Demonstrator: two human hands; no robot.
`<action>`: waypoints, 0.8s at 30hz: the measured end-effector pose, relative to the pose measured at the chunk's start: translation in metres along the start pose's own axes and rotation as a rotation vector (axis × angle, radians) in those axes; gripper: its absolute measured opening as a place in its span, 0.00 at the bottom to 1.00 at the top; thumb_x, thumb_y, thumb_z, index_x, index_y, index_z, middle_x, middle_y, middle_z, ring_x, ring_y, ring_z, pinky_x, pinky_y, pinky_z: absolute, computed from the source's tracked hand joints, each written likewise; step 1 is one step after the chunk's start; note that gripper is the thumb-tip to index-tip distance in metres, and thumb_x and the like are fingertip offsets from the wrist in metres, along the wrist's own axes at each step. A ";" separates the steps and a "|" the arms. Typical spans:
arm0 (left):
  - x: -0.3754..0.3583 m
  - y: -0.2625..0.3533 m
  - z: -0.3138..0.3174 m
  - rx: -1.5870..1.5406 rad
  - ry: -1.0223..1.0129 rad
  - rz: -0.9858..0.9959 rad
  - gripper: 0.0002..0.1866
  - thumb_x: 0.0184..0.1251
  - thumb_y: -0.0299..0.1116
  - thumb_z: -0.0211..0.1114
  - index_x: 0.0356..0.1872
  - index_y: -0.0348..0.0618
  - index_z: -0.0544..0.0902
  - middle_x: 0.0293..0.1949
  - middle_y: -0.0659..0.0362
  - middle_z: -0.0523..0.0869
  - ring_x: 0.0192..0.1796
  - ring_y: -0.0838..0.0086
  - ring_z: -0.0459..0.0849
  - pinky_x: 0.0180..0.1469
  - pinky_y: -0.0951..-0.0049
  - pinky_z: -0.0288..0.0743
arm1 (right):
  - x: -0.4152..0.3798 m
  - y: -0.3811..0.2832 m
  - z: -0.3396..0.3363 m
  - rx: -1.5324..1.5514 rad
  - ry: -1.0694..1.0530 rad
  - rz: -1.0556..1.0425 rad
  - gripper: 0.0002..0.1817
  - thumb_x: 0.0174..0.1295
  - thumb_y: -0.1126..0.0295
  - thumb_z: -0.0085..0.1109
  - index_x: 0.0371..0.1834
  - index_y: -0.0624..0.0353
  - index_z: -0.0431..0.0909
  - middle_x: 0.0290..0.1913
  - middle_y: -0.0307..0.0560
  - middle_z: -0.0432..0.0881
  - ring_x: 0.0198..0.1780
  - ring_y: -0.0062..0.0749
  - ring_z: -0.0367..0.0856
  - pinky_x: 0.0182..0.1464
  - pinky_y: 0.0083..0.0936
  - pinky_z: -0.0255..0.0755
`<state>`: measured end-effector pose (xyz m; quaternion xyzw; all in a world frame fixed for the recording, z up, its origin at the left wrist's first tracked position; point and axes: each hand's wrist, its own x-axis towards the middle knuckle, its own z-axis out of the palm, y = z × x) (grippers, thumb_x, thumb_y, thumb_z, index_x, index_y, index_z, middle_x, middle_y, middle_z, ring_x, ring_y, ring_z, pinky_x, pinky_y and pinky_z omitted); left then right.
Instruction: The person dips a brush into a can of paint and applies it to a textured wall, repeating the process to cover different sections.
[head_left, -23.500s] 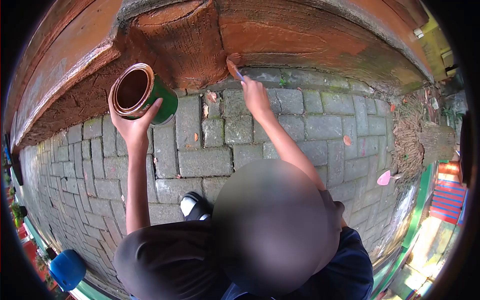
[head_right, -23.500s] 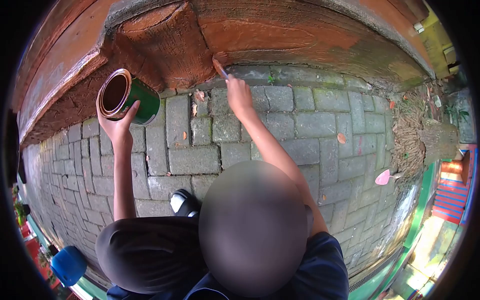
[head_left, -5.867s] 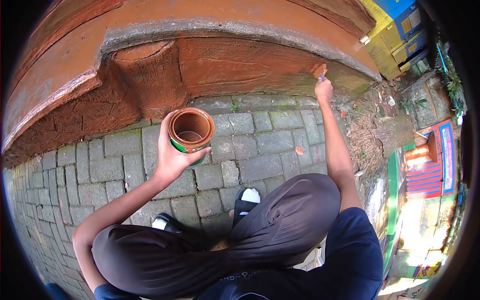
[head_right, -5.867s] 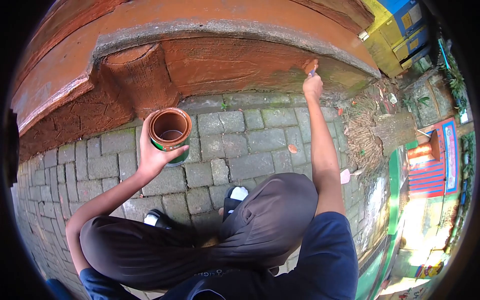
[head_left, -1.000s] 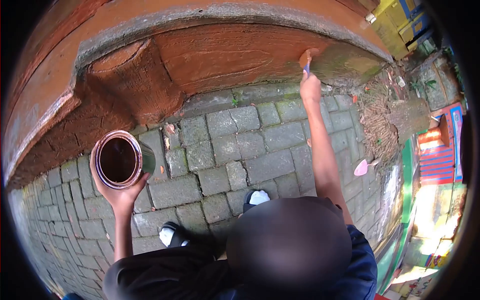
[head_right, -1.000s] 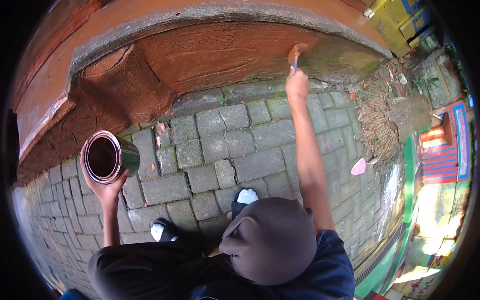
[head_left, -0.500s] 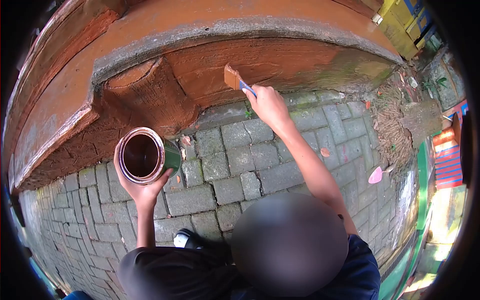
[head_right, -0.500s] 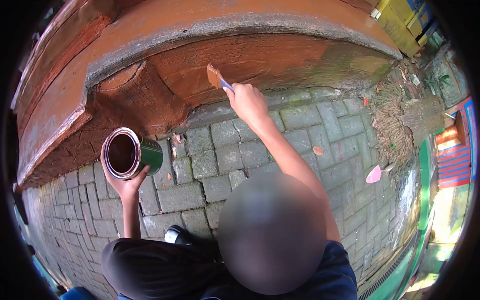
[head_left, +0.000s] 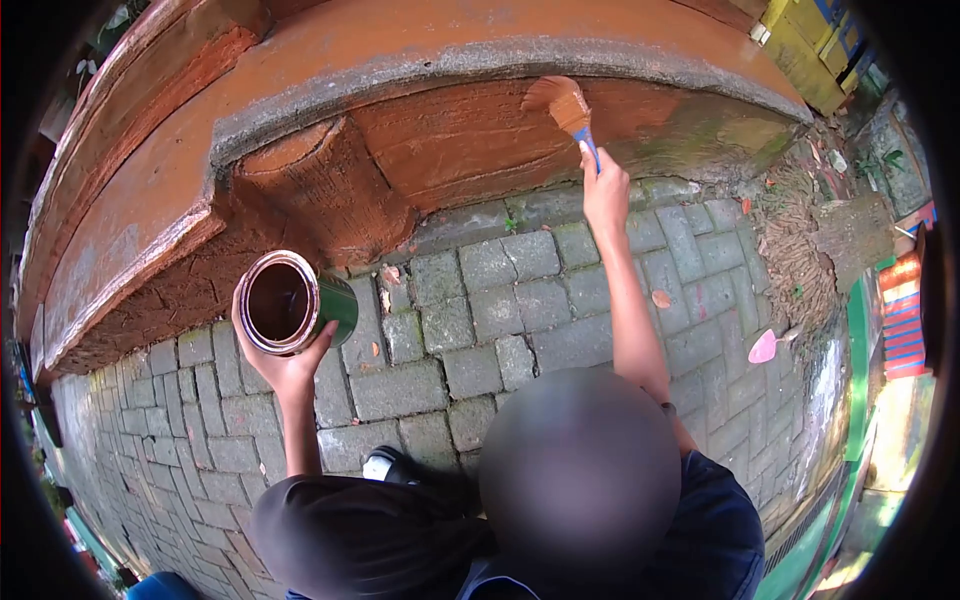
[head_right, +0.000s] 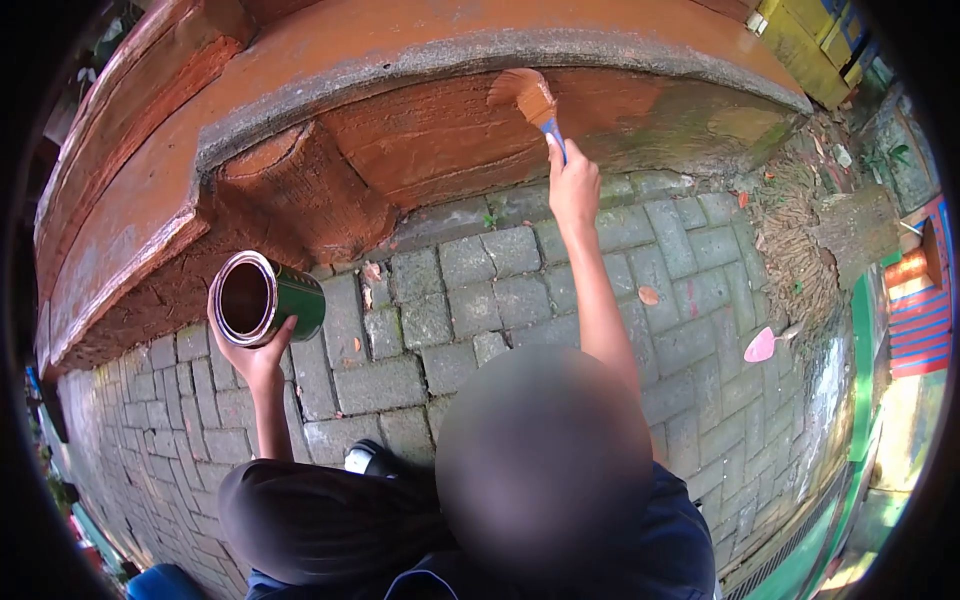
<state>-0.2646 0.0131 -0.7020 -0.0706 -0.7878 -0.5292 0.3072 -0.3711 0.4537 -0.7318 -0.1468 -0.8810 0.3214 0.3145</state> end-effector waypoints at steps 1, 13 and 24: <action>0.001 0.002 0.003 -0.025 0.014 -0.009 0.59 0.30 0.30 0.87 0.71 0.36 0.64 0.63 0.50 0.76 0.65 0.62 0.77 0.71 0.60 0.69 | -0.006 -0.001 0.014 0.028 0.031 0.008 0.21 0.75 0.55 0.51 0.34 0.62 0.79 0.28 0.65 0.82 0.34 0.66 0.81 0.33 0.55 0.68; 0.011 0.017 0.012 -0.058 -0.046 0.056 0.56 0.35 0.31 0.87 0.69 0.35 0.64 0.63 0.49 0.76 0.65 0.62 0.77 0.70 0.61 0.69 | -0.066 -0.099 0.050 -0.029 -0.373 -0.154 0.19 0.77 0.57 0.46 0.38 0.64 0.74 0.26 0.67 0.82 0.32 0.66 0.83 0.33 0.57 0.74; -0.025 -0.034 -0.029 0.029 0.129 -0.083 0.57 0.36 0.34 0.88 0.70 0.34 0.62 0.62 0.49 0.77 0.65 0.62 0.78 0.69 0.62 0.70 | -0.095 -0.151 0.021 -0.229 -0.502 -0.190 0.24 0.78 0.52 0.42 0.54 0.65 0.77 0.29 0.64 0.83 0.34 0.62 0.83 0.37 0.55 0.73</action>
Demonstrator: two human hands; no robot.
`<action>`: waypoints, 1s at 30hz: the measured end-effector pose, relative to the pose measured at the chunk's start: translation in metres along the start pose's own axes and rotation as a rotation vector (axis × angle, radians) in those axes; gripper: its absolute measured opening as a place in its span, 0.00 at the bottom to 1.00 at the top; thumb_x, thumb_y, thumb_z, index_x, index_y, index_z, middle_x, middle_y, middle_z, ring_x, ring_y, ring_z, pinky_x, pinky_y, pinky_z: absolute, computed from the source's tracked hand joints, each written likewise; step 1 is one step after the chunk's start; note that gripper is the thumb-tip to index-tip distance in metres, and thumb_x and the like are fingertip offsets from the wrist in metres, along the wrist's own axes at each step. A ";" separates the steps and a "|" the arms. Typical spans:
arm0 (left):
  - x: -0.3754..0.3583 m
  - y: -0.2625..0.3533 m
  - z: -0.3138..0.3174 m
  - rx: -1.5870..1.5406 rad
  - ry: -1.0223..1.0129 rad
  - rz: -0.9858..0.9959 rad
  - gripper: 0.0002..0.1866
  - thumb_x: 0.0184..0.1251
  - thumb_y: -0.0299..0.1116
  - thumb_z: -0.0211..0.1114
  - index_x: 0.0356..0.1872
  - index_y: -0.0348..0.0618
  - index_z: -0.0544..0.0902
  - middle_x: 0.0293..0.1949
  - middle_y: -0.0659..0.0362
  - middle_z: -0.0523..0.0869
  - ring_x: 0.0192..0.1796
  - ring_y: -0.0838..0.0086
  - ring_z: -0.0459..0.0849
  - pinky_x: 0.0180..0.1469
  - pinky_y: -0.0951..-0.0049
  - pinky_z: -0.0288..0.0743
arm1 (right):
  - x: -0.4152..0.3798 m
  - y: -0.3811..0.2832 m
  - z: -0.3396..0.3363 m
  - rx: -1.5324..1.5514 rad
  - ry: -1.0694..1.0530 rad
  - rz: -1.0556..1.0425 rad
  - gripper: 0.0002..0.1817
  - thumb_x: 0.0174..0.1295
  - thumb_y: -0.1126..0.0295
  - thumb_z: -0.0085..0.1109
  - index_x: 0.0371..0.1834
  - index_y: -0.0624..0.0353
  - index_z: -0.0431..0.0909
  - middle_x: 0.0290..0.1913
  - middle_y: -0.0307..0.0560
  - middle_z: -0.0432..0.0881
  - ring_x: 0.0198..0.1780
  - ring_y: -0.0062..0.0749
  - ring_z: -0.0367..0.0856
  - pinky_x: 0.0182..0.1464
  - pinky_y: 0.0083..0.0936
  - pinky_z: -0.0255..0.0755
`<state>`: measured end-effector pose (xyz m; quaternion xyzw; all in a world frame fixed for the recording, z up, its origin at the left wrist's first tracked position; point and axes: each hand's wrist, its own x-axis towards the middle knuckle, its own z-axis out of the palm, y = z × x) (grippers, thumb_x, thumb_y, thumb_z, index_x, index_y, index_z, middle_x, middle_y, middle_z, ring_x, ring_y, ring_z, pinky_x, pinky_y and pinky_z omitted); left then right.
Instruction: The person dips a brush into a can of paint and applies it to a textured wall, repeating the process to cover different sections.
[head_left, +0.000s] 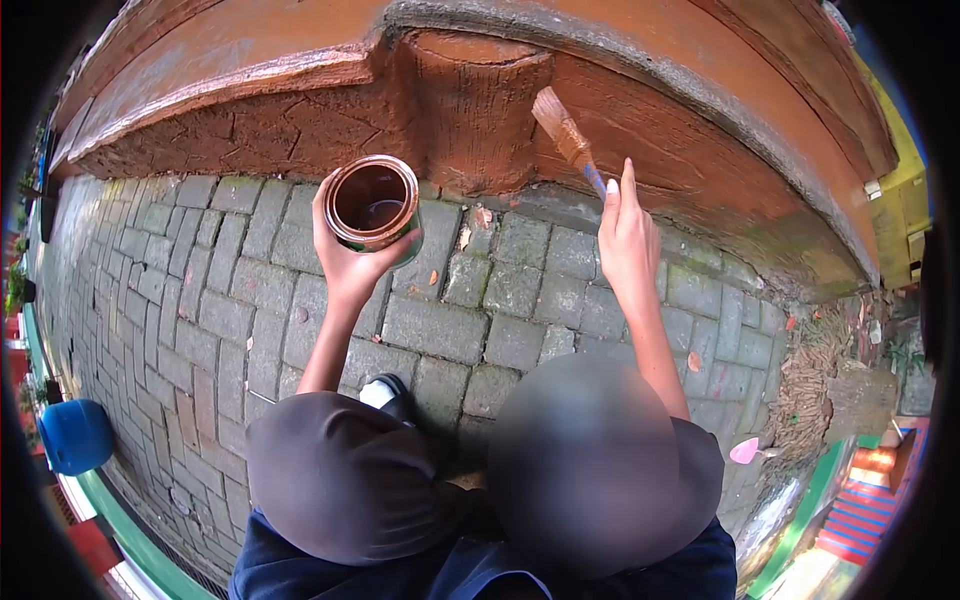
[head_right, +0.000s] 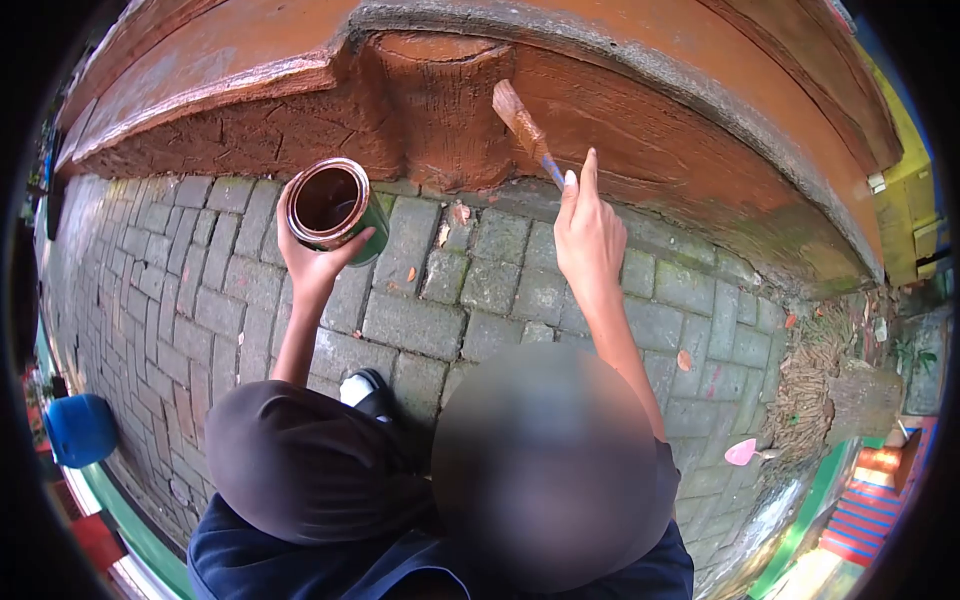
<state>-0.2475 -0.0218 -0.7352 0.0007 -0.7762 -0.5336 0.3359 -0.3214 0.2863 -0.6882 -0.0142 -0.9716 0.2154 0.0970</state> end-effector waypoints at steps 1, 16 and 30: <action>0.000 -0.002 -0.002 -0.017 0.010 0.000 0.57 0.36 0.34 0.88 0.70 0.34 0.62 0.62 0.49 0.77 0.64 0.62 0.78 0.70 0.61 0.71 | 0.004 0.003 0.011 -0.002 -0.005 -0.004 0.24 0.78 0.52 0.42 0.54 0.65 0.77 0.29 0.64 0.83 0.34 0.62 0.83 0.37 0.55 0.73; -0.003 -0.012 -0.035 -0.032 0.012 -0.008 0.57 0.35 0.35 0.89 0.69 0.34 0.63 0.62 0.49 0.76 0.64 0.63 0.78 0.69 0.62 0.71 | 0.046 -0.042 0.140 1.068 -0.458 0.056 0.21 0.73 0.54 0.60 0.50 0.64 0.71 0.27 0.35 0.76 0.22 0.13 0.68 0.22 0.15 0.63; 0.001 -0.006 -0.038 0.031 0.014 0.023 0.56 0.34 0.33 0.88 0.69 0.34 0.64 0.62 0.49 0.77 0.64 0.62 0.79 0.69 0.62 0.73 | 0.010 -0.016 0.205 0.945 -0.707 0.371 0.27 0.75 0.46 0.51 0.26 0.57 0.71 0.19 0.33 0.71 0.16 0.17 0.67 0.15 0.21 0.58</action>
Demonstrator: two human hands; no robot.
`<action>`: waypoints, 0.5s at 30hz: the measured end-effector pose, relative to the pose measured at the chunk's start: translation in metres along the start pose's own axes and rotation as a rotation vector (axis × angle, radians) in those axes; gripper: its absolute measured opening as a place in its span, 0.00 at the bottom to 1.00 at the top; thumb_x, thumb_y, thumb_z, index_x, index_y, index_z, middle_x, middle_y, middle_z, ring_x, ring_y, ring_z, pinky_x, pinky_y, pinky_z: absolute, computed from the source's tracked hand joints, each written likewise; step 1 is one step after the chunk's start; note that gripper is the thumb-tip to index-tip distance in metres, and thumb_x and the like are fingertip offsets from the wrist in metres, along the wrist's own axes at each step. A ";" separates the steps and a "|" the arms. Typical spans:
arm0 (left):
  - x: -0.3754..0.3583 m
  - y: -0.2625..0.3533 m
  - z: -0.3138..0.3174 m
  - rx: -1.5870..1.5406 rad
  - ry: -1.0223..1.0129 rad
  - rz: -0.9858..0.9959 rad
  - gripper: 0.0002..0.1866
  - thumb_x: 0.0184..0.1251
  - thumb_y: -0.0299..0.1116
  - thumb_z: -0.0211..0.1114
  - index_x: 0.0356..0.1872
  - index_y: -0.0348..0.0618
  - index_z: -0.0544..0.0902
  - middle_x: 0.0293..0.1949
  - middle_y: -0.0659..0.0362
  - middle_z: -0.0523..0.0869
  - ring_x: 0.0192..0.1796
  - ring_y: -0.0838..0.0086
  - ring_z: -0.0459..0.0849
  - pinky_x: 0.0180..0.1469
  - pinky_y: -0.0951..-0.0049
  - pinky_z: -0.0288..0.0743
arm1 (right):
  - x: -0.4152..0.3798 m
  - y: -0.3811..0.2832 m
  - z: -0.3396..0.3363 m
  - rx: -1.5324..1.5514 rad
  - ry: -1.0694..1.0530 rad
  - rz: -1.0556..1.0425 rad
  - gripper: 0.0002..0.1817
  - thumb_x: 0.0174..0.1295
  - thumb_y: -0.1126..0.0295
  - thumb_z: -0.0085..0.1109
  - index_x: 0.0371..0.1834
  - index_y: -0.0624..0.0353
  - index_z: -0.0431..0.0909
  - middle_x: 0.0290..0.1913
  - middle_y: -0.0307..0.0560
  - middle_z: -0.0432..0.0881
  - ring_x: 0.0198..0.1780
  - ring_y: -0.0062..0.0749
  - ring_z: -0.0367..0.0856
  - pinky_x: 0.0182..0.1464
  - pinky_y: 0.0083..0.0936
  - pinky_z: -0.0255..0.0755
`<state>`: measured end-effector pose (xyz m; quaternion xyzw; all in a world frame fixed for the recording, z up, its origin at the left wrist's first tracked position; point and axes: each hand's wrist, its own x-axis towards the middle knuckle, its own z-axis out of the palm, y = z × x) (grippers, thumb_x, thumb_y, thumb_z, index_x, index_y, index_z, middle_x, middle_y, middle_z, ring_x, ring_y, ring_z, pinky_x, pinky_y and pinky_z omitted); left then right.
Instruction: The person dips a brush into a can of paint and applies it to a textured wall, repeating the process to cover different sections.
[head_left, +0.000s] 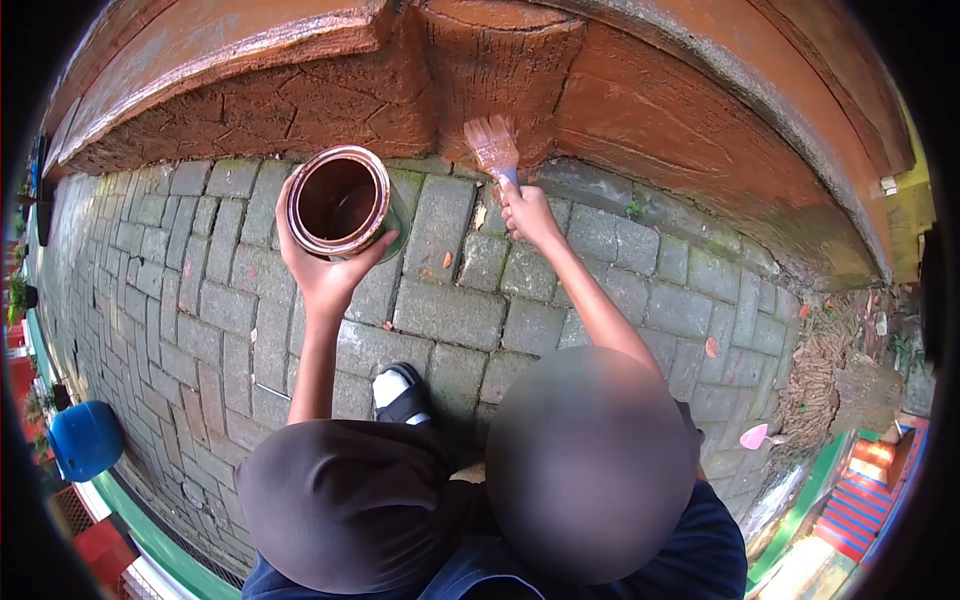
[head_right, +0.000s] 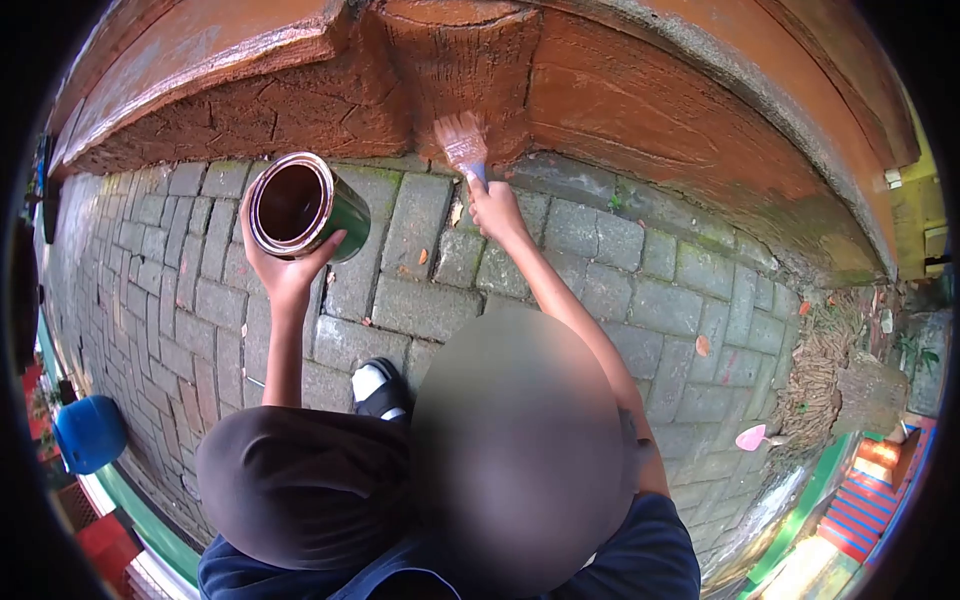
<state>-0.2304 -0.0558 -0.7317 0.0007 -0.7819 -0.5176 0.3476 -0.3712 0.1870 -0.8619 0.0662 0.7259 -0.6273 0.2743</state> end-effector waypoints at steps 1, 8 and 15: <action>-0.001 -0.004 0.000 0.003 -0.002 0.000 0.56 0.34 0.33 0.88 0.69 0.34 0.64 0.62 0.49 0.77 0.64 0.62 0.79 0.69 0.61 0.72 | -0.010 -0.005 0.003 -0.094 -0.003 -0.091 0.27 0.74 0.46 0.52 0.26 0.58 0.72 0.18 0.34 0.71 0.16 0.18 0.68 0.15 0.22 0.58; 0.000 -0.007 0.004 0.015 -0.010 -0.025 0.57 0.34 0.33 0.89 0.69 0.34 0.64 0.62 0.49 0.77 0.64 0.62 0.79 0.69 0.61 0.72 | 0.059 0.022 -0.015 -0.494 0.102 -0.142 0.31 0.73 0.46 0.52 0.27 0.66 0.80 0.21 0.52 0.82 0.24 0.44 0.82 0.35 0.43 0.74; -0.003 -0.007 -0.002 0.011 0.021 -0.048 0.56 0.34 0.31 0.89 0.69 0.34 0.64 0.62 0.49 0.76 0.64 0.62 0.78 0.69 0.62 0.72 | 0.013 0.064 -0.080 -0.869 0.279 0.033 0.33 0.71 0.44 0.53 0.34 0.72 0.83 0.34 0.66 0.85 0.40 0.59 0.85 0.46 0.49 0.76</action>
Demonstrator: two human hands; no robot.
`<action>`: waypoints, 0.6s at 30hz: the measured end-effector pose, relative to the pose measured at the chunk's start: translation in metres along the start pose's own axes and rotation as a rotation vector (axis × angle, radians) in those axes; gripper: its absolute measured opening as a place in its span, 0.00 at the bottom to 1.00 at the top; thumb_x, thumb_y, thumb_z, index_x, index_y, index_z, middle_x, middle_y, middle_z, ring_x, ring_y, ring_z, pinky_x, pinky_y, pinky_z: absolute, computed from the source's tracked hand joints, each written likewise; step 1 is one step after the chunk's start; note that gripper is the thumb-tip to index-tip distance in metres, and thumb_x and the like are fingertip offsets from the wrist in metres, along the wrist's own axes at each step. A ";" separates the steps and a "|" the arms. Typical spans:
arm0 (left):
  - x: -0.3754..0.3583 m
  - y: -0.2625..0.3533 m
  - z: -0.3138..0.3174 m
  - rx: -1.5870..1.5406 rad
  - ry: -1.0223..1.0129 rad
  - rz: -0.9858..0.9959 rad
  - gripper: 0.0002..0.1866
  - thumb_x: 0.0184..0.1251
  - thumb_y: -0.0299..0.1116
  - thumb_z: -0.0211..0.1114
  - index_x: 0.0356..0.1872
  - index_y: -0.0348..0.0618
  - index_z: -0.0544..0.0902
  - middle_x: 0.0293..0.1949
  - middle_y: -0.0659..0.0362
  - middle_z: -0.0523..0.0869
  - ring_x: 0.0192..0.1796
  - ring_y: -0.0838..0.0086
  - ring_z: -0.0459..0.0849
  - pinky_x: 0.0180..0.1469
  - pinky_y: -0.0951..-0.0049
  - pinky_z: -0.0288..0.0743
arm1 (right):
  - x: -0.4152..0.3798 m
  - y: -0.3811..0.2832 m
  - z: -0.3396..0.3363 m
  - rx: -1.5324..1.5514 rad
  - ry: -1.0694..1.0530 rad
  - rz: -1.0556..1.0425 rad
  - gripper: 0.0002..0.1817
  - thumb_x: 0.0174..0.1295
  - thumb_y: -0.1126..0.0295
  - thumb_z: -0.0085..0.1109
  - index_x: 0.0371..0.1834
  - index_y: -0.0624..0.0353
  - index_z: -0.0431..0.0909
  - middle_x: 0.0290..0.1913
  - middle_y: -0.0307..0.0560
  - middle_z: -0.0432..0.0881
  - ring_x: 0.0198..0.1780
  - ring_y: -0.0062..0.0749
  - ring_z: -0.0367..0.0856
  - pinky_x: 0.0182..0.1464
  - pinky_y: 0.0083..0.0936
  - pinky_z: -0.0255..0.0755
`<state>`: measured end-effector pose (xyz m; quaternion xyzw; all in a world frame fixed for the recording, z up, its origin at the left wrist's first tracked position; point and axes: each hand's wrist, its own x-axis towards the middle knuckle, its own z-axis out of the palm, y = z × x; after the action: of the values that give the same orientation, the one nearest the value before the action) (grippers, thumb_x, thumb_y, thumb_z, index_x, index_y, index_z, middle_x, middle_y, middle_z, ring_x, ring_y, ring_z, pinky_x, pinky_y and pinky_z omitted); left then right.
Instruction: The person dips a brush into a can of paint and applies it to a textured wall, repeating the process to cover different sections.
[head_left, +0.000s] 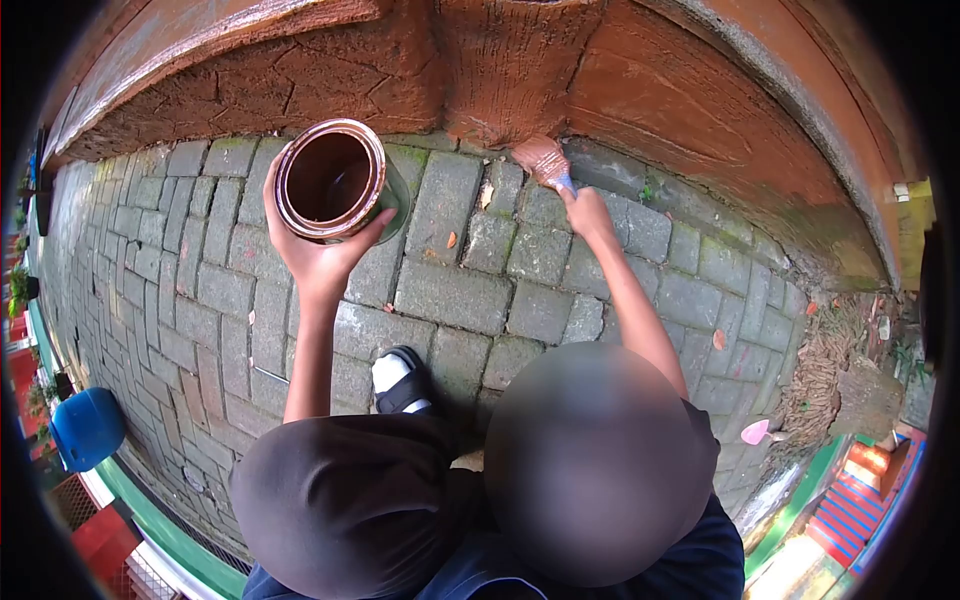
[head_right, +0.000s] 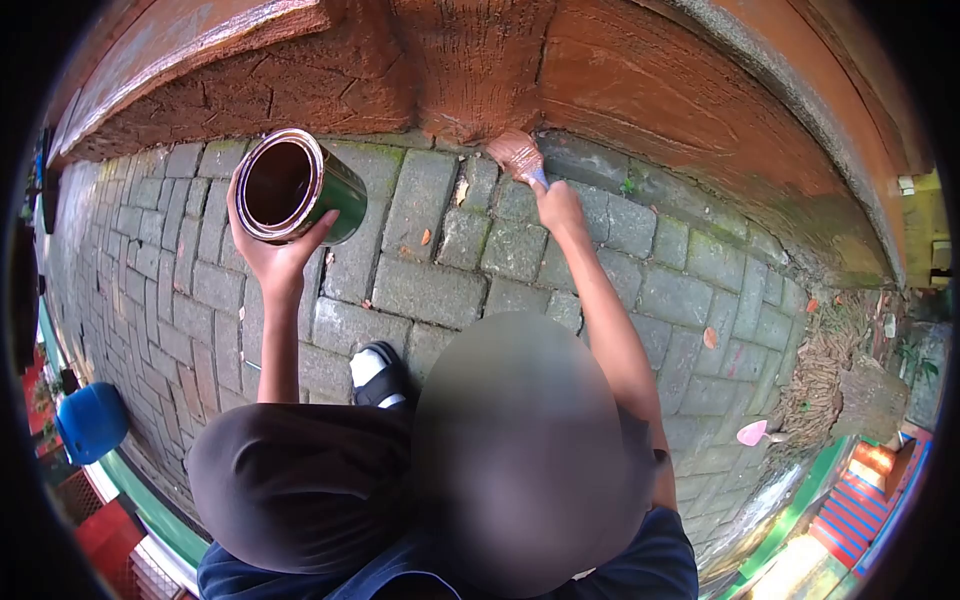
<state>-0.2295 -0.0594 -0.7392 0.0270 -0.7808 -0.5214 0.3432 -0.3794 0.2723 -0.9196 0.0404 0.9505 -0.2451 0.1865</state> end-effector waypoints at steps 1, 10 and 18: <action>0.003 -0.001 0.001 0.000 0.001 0.006 0.56 0.34 0.31 0.89 0.69 0.34 0.64 0.62 0.49 0.76 0.64 0.62 0.78 0.69 0.62 0.72 | -0.012 -0.012 -0.022 -0.057 0.019 -0.046 0.34 0.71 0.43 0.53 0.41 0.74 0.83 0.41 0.72 0.84 0.48 0.66 0.84 0.51 0.52 0.76; 0.002 0.000 0.001 0.007 -0.008 0.026 0.56 0.34 0.31 0.88 0.69 0.34 0.63 0.63 0.49 0.76 0.64 0.62 0.78 0.70 0.61 0.72 | -0.021 -0.143 -0.018 -0.352 0.208 -0.410 0.21 0.70 0.52 0.57 0.36 0.59 0.88 0.37 0.54 0.89 0.38 0.48 0.90 0.39 0.42 0.84; 0.004 0.007 -0.006 0.022 0.022 -0.001 0.55 0.34 0.30 0.88 0.69 0.34 0.64 0.61 0.50 0.77 0.63 0.63 0.79 0.69 0.62 0.72 | -0.011 -0.097 -0.012 -0.316 0.202 -0.279 0.27 0.68 0.45 0.58 0.36 0.63 0.86 0.37 0.62 0.87 0.41 0.56 0.88 0.43 0.47 0.82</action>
<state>-0.2266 -0.0629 -0.7304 0.0365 -0.7827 -0.5127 0.3511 -0.3895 0.1934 -0.8625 -0.0968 0.9873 -0.1113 0.0589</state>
